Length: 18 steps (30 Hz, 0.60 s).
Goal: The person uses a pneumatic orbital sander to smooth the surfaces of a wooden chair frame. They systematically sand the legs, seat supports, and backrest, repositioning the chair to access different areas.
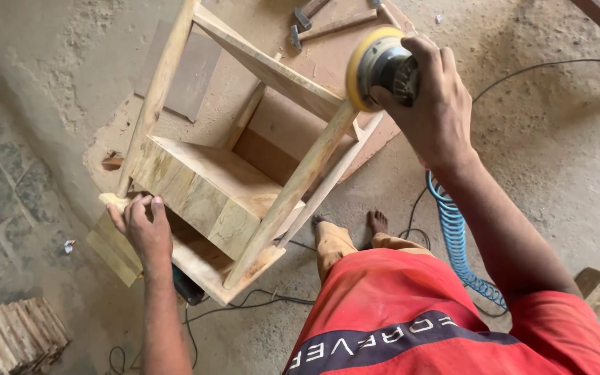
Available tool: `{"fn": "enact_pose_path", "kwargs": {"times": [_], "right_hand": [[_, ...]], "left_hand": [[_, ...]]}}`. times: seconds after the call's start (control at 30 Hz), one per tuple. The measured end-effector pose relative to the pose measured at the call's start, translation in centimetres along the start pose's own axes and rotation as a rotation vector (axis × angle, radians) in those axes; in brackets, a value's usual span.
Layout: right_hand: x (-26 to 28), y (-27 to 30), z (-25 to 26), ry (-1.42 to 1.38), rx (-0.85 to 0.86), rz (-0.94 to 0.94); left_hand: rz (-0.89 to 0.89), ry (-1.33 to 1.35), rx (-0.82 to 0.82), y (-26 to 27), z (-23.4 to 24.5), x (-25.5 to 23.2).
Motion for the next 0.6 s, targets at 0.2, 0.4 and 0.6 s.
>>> {"fn": "enact_pose_path", "kwargs": {"times": [0.2,0.4,0.6], "right_hand": [[3.1,6.1,-3.3,-0.205,-0.16,-0.002],[6.7,12.3,-7.6,-0.479,-0.221,0.187],[3.7,10.5,-9.4,-0.585,-0.383,0.098]], "left_hand": [[-0.084,-0.1,0.016,-0.2,0.3,-0.8],[-0.171,-0.155,0.018,-0.5,0.3,-1.2],[-0.225,-0.148,-0.021,-0.6,0.3,-0.9]]}}
Point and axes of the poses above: each hand's wrist, its own y-axis away from the middle knuckle, its own z-axis out of the back of the hand, x = y × z, the point moved 4 cm from there along -y, towards the middle knuckle, and after that the axes turned 5 degrees about -y, right-handed, at the moved point
